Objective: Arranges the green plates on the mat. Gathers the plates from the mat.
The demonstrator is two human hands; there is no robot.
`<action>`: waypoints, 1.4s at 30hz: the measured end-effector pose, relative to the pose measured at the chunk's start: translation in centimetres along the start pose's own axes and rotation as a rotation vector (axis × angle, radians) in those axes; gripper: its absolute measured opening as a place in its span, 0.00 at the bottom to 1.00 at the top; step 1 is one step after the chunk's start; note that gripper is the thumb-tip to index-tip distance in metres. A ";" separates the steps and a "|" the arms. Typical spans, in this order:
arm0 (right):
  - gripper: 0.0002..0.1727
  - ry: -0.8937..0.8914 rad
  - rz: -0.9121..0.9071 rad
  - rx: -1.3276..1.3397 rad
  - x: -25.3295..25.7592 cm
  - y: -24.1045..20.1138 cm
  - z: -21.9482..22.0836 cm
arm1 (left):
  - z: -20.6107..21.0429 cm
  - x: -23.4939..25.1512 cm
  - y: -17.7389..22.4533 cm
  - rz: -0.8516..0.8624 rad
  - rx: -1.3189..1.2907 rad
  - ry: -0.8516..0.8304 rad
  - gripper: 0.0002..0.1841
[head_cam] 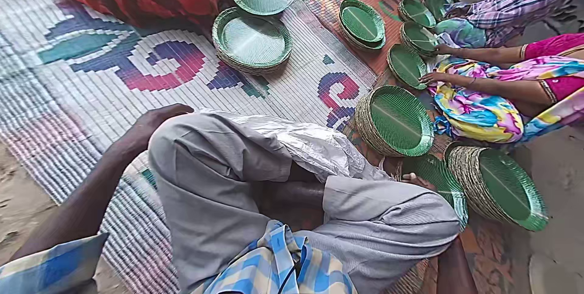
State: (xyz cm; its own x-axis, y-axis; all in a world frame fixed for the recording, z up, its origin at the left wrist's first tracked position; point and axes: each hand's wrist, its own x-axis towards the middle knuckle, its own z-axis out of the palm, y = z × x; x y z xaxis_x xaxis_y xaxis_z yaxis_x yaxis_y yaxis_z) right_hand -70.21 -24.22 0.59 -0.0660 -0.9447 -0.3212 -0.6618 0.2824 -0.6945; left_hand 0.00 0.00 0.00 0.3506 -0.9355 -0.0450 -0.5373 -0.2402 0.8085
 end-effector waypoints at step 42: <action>0.37 -0.580 -0.369 -0.767 7.6 -13.6 21.6 | 27.4 12.9 14.8 -0.144 0.470 -0.773 0.33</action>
State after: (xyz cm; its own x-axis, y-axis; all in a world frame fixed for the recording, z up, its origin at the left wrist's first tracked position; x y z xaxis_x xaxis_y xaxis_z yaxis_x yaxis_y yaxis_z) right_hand -45.55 -31.65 -6.32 0.4743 -0.6674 -0.5741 -0.8798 -0.3837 -0.2807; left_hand -24.46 -22.69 -4.68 -0.0823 -0.7606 -0.6440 -0.8442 -0.2902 0.4506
